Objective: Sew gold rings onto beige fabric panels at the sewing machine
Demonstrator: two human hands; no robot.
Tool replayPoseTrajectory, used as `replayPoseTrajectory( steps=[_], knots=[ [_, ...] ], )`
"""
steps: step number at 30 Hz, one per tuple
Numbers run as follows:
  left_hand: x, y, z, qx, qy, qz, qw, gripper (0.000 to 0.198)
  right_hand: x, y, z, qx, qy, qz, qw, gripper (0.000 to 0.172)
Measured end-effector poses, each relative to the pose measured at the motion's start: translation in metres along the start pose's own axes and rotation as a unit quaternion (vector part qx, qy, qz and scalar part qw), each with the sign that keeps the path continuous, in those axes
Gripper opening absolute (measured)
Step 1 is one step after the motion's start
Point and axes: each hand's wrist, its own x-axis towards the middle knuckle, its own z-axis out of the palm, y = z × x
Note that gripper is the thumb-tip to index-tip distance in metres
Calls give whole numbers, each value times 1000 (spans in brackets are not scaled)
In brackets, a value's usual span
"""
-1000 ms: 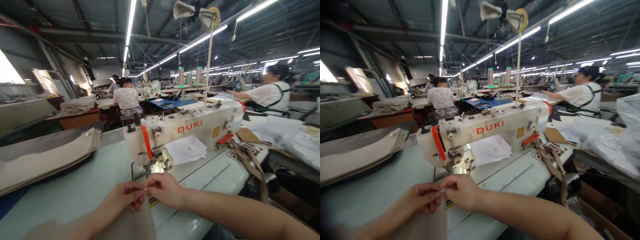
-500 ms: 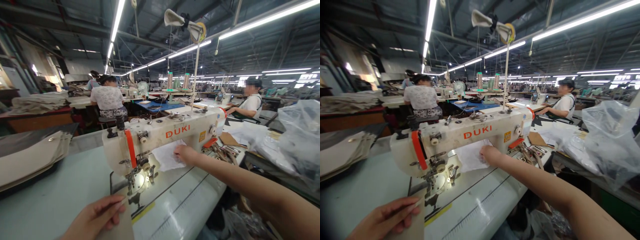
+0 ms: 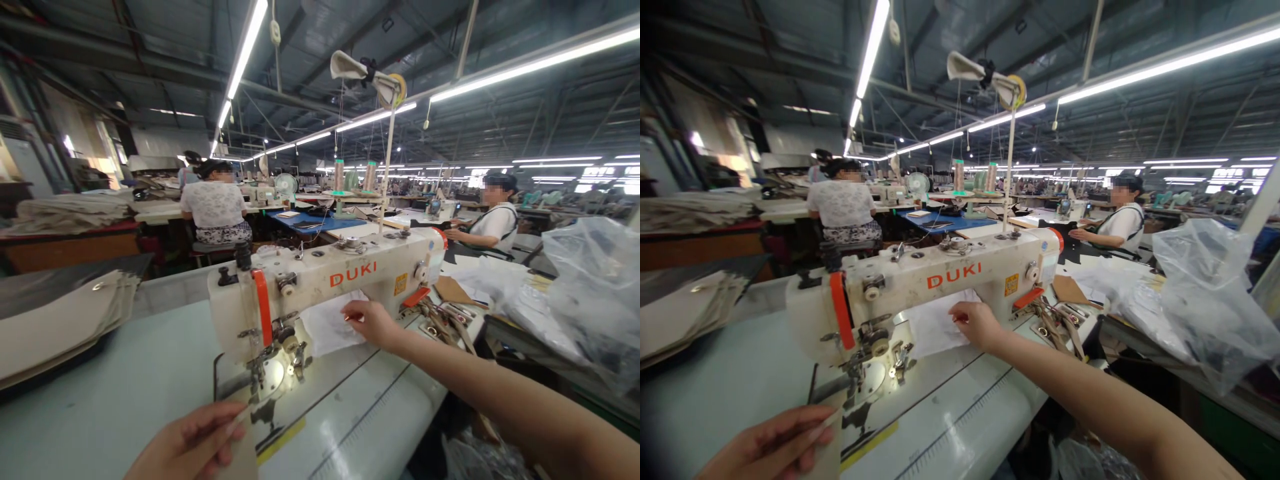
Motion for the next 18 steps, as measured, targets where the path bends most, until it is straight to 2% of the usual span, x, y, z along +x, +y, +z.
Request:
replayPoseTrajectory(
  steps=[3, 5, 6, 8, 9, 11, 14, 18],
  knots=[
    [-6, 10, 5, 2, -6, 5, 1000, 44, -18, -18, 1, 88, 3, 2, 996, 15],
    [-10, 14, 9, -3, -2, 13, 1000, 43, -30, -33, 2, 212, -20, 33, 977, 20],
    [-12, 15, 10, -4, -3, 18, 1000, 41, -36, -41, 2, 300, -37, 65, 951, 23],
    [-14, 14, 12, -1, -17, 34, 999, 37, -45, -57, 4, 475, -74, 145, 865, 27],
    [-15, 12, 13, 2, -26, 43, 999, 35, -49, -65, 6, 535, -89, 179, 821, 28],
    [-17, 8, 12, 10, -40, 63, 997, 29, -54, -77, 11, 586, -106, 213, 774, 28],
    [-20, 8, 11, 25, -32, 82, 996, 25, -57, -84, 21, 608, -120, 228, 751, 27],
    [-27, 17, 12, 34, -10, 90, 995, 23, -57, -84, 31, 614, -133, 232, 743, 29]
  ],
)
